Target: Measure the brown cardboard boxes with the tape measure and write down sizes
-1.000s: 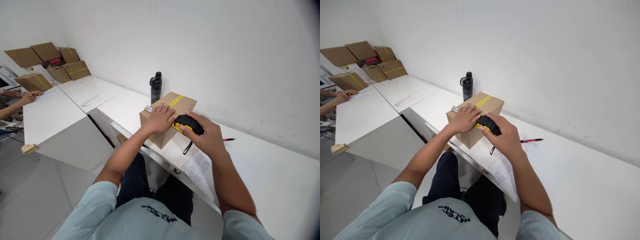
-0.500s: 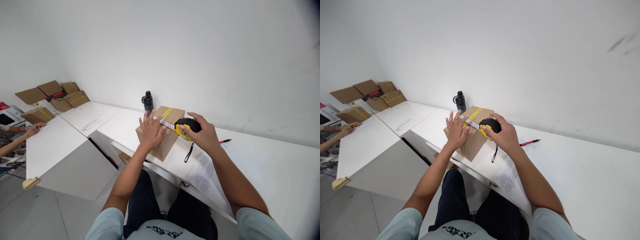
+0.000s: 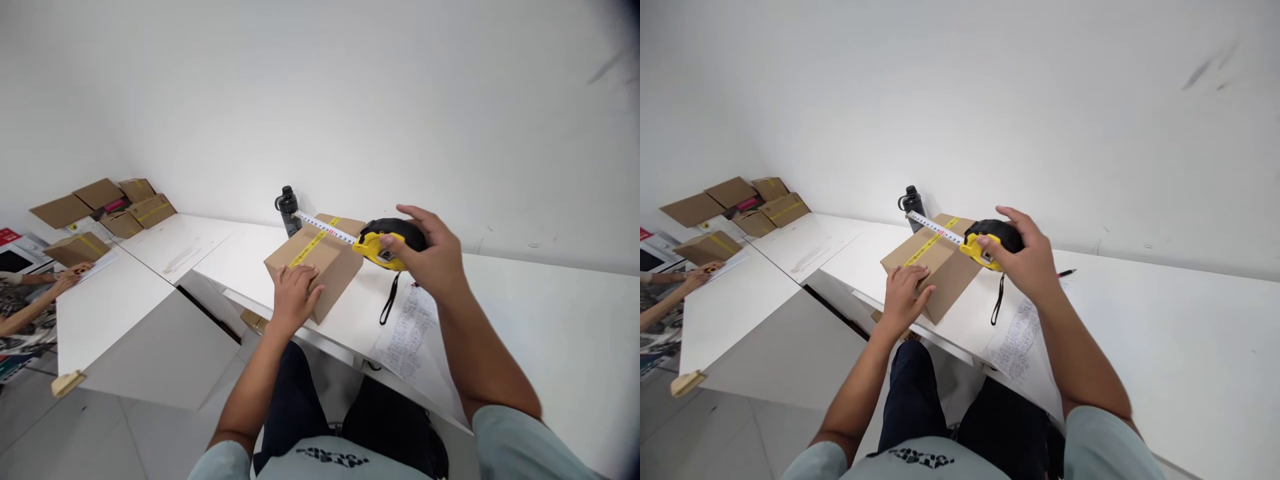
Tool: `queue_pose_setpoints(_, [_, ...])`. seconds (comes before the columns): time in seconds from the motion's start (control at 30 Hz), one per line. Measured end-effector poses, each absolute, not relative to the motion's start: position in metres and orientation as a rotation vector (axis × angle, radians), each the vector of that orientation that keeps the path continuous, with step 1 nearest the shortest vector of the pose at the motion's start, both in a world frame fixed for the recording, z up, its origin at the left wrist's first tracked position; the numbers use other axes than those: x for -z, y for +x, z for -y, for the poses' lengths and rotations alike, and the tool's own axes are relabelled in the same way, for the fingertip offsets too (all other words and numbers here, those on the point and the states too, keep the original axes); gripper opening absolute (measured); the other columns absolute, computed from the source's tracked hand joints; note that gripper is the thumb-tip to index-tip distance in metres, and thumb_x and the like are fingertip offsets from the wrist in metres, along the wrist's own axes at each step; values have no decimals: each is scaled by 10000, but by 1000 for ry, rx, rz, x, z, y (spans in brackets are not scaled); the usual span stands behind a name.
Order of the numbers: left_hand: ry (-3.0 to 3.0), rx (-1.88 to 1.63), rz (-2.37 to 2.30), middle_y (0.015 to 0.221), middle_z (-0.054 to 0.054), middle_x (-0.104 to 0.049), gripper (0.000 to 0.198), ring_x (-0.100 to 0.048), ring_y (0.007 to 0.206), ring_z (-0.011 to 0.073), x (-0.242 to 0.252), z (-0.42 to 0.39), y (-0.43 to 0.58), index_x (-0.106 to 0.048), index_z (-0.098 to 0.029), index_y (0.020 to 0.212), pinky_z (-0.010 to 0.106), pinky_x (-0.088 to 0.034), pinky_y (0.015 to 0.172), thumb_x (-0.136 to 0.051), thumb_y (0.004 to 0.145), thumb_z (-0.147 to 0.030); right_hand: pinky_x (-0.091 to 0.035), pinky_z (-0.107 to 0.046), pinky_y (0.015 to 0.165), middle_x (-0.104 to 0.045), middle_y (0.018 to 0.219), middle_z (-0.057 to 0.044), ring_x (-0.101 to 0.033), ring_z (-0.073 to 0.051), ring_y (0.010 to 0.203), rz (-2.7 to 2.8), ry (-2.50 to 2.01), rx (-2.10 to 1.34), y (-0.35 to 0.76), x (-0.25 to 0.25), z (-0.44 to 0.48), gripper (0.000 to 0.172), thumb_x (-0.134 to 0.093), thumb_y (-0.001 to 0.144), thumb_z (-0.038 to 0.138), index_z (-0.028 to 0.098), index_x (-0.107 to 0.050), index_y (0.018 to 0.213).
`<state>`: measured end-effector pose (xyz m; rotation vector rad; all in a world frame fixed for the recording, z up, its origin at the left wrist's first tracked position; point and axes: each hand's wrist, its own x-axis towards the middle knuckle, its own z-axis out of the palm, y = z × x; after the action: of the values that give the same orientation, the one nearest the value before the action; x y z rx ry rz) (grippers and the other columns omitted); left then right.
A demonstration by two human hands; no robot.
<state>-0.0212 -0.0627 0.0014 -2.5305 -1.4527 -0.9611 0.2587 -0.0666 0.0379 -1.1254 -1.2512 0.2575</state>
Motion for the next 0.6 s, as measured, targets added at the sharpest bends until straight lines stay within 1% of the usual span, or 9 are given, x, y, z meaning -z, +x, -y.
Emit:
queue_pose_setpoints(0.07, [-2625,897,1404,1359,89,-766,252,-640,1387,278,-11,60,-37,-725,-275,1223,531,-370,1266,-677,1000,-382,-648,-483,916,-772,1107,-61,-756,-267,986,1263,-1081,-230,270,-38,65,644,-864,766,580,310,-704,1328])
queue_pose_setpoints(0.13, [-2691,885,1372,1384,85,-757,262,-601,1440,285,-18,58,-56,-732,-273,1230,533,-404,1248,-651,1006,-381,-654,-435,838,-781,1037,-64,-756,-258,921,1277,-1037,-231,281,-40,66,629,-906,729,552,308,-726,1280])
queue_pose_setpoints(0.2, [-2742,904,1369,1415,74,-742,286,-561,1485,285,-24,57,-78,-735,-281,1251,548,-425,1239,-590,1026,-381,-646,-403,795,-789,1019,-75,-756,-251,907,1280,-985,-241,291,-42,68,559,-937,695,531,295,-760,1170])
queue_pose_setpoints(0.27, [-2768,940,1391,1410,63,-744,318,-540,1506,279,-29,56,-99,-744,-297,1248,564,-430,1244,-521,1046,-401,-642,-399,783,-791,1019,-78,-757,-249,913,1263,-920,-231,297,-43,72,495,-955,668,531,284,-778,1059])
queue_pose_setpoints(0.33, [-2738,1007,1426,1372,72,-762,339,-539,1504,282,-35,54,-116,-760,-299,1200,567,-411,1266,-507,1046,-465,-647,-422,775,-789,1004,-66,-758,-253,903,1239,-860,-214,299,-43,75,453,-949,681,545,300,-788,1027])
queue_pose_setpoints(0.37, [-2681,1082,1458,1368,84,-761,358,-540,1500,288,-38,53,-123,-761,-291,1180,563,-395,1278,-521,1036,-513,-652,-438,773,-788,997,-57,-757,-256,895,1237,-838,-207,297,-43,75,438,-943,694,552,315,-792,1031])
queue_pose_setpoints(0.43, [-2495,1332,1573,1415,111,-726,438,-540,1491,295,-41,48,-129,-738,-269,1203,546,-384,1282,-533,1016,-608,-662,-468,793,-790,1002,-48,-759,-263,902,1251,-812,-199,290,-42,76,419,-939,708,558,330,-797,1030])
queue_pose_setpoints(0.53, [-2175,1844,1822,1499,133,-658,547,-570,1455,281,-41,38,-123,-660,-258,1302,499,-484,1186,-413,1050,-676,-665,-481,863,-802,1026,-53,-767,-267,945,1308,-800,-224,269,-39,72,417,-947,703,554,302,-804,1002])
queue_pose_setpoints(0.6, [-2088,2045,1978,1521,132,-637,547,-592,1431,273,-38,32,-113,-626,-267,1330,462,-535,1113,-354,1076,-668,-663,-493,909,-807,1032,-49,-772,-271,968,1339,-793,-254,252,-35,67,412,-917,730,588,292,-806,993])
